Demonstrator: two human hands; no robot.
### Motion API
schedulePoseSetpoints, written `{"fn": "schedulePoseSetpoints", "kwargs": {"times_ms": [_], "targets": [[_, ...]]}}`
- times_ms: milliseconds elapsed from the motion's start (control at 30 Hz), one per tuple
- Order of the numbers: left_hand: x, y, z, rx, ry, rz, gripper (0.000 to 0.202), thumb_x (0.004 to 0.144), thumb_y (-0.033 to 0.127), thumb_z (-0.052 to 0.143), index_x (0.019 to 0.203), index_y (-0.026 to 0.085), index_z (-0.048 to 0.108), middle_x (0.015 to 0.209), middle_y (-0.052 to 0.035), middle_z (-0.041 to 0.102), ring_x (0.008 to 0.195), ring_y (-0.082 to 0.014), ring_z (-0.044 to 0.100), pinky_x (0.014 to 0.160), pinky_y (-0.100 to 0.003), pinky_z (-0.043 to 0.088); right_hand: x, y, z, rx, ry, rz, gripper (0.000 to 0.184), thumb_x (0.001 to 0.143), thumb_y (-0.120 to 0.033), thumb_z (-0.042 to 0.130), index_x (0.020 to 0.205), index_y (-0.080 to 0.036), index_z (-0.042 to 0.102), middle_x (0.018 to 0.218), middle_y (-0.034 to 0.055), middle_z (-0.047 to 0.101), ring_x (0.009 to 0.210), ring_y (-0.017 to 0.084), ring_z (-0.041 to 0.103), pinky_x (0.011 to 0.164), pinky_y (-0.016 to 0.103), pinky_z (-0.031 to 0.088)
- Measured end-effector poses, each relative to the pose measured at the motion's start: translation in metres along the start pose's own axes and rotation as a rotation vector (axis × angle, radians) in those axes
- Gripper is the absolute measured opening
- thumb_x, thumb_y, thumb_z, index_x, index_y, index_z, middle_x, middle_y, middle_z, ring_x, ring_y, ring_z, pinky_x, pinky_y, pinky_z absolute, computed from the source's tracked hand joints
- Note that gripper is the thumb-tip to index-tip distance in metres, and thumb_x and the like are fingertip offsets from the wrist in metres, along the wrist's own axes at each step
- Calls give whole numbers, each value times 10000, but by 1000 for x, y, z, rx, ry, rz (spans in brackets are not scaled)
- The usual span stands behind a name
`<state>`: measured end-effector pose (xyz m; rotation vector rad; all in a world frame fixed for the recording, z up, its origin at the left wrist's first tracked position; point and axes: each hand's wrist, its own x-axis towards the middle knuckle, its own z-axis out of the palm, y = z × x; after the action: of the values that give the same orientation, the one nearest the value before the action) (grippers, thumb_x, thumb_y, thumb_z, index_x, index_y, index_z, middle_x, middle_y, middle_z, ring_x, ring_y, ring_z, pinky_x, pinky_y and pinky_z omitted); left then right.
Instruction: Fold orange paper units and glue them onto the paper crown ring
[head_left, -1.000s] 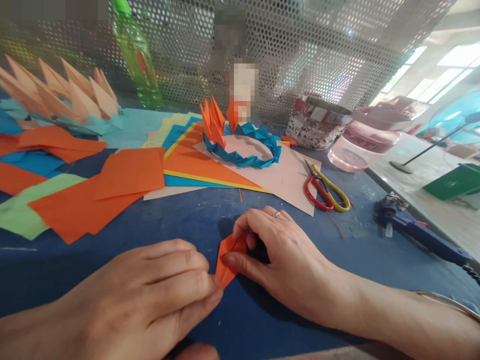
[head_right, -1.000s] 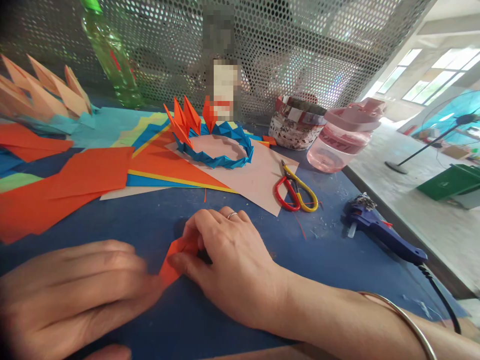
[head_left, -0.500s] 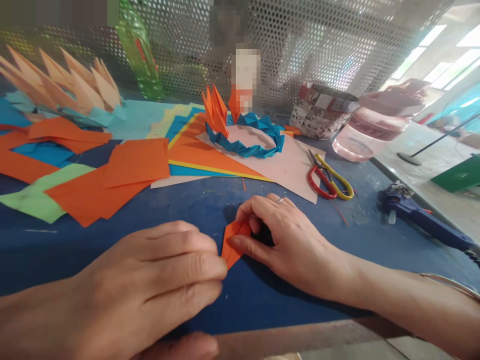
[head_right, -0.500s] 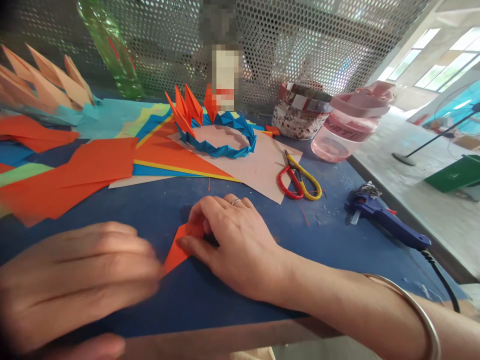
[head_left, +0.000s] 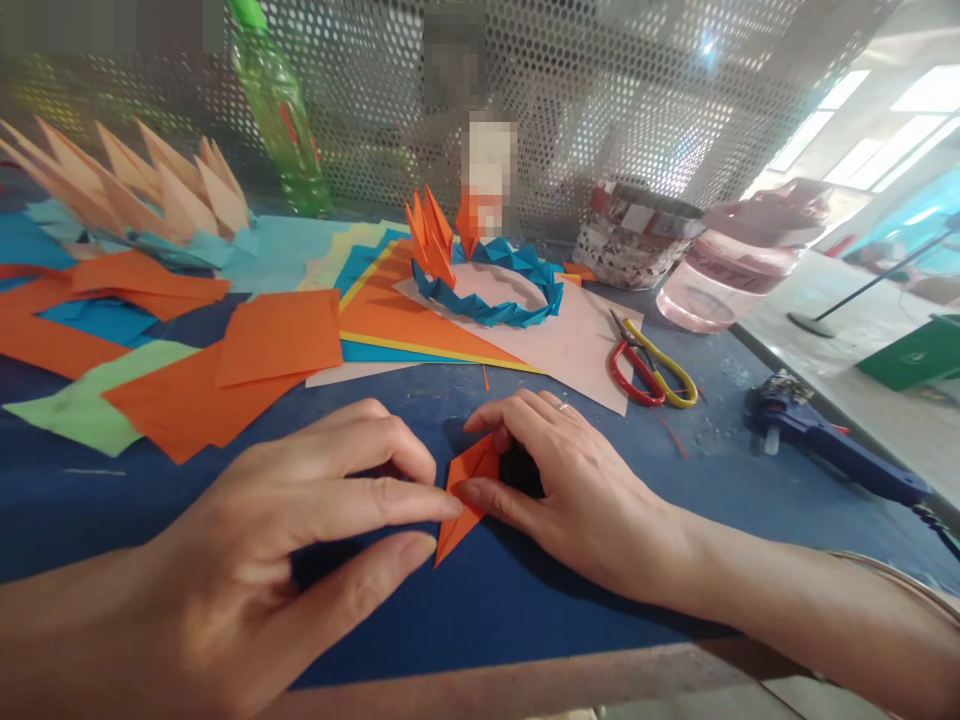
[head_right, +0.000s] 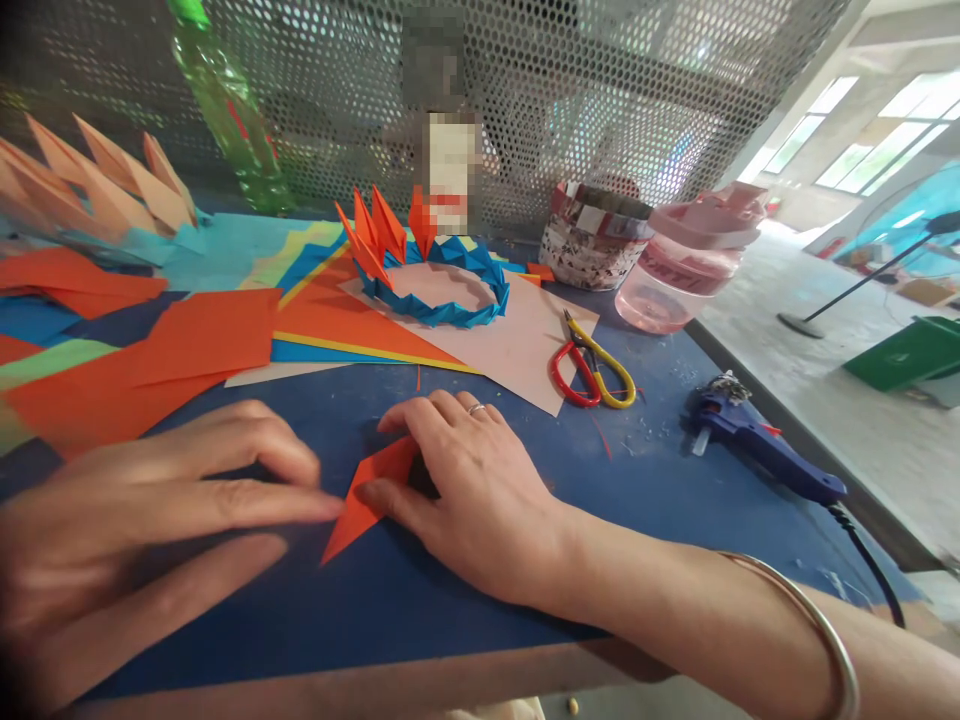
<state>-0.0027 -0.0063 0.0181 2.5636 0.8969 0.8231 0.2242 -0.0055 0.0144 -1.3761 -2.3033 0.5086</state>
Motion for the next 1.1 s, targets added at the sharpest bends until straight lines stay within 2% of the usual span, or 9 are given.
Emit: {"fn": "schedulePoseSetpoints", "kwargs": {"times_ms": [67, 167, 367, 433, 567, 700, 800, 967, 1100], "targets": [[7, -4, -3, -6, -21, 38, 218, 893, 181, 522, 973, 295, 689, 910, 28, 646, 848, -132, 581, 718, -215, 478, 0, 0, -1, -16, -1, -3, 297, 884, -385, 640, 1109, -205, 566, 1061, 58, 597, 991, 217, 538, 864, 370, 432], [12, -8, -4, 17, -55, 72, 222, 875, 149, 542, 1008, 275, 668, 939, 19, 642, 879, -142, 582, 770, -236, 482, 2, -1, -4, -44, -7, -22, 263, 886, -421, 627, 1014, -197, 582, 1036, 66, 574, 986, 220, 525, 865, 373, 445], [16, -10, 0, 5, -23, -22, 185, 888, 184, 541, 1019, 240, 659, 1024, -10, 648, 975, -170, 597, 885, -293, 479, 6, 2, -8, -37, 35, -52, 285, 829, -417, 688, 892, -184, 536, 935, 48, 569, 901, 197, 524, 790, 337, 454], [18, -8, 0, -50, -15, -76, 203, 876, 241, 580, 1068, 236, 644, 1054, -19, 658, 992, -183, 605, 869, -299, 490, 7, 4, -7, 32, 32, -61, 300, 798, -393, 726, 869, -190, 518, 860, 20, 586, 827, 176, 540, 745, 311, 451], [24, -6, -1, -199, -157, -217, 353, 824, 369, 669, 1147, 236, 621, 989, -12, 692, 888, -182, 630, 807, -297, 510, 13, 9, -2, 347, -12, -38, 306, 770, -236, 749, 949, -210, 502, 805, -30, 648, 699, 123, 587, 676, 256, 456], [36, -12, 1, -329, -172, -346, 293, 762, 389, 712, 997, 215, 681, 796, 18, 669, 707, -152, 573, 627, -246, 441, 25, 6, 0, 559, 96, -58, 346, 723, -217, 771, 954, -209, 514, 805, -26, 632, 680, 118, 595, 631, 236, 459], [52, -21, 1, -613, -181, -452, 235, 705, 382, 723, 716, 155, 663, 569, 33, 564, 528, -113, 459, 512, -240, 328, 39, 0, -8, 604, 148, -95, 330, 735, -244, 739, 976, -206, 518, 818, -16, 616, 689, 122, 587, 635, 246, 460], [77, -31, -8, -684, -83, -429, 268, 659, 410, 731, 699, 150, 682, 607, 15, 586, 561, -114, 454, 554, -249, 312, 69, -1, -24, 710, 237, -98, 321, 757, -371, 697, 972, -190, 543, 828, -11, 569, 645, 100, 517, 608, 244, 422], [77, -36, -5, -696, -22, -457, 340, 689, 466, 727, 596, 160, 614, 565, 22, 548, 566, -116, 440, 572, -256, 298, 77, 8, -16, 743, 228, -63, 369, 801, -539, 607, 789, -173, 558, 670, -23, 524, 574, 101, 466, 547, 245, 374]]}}
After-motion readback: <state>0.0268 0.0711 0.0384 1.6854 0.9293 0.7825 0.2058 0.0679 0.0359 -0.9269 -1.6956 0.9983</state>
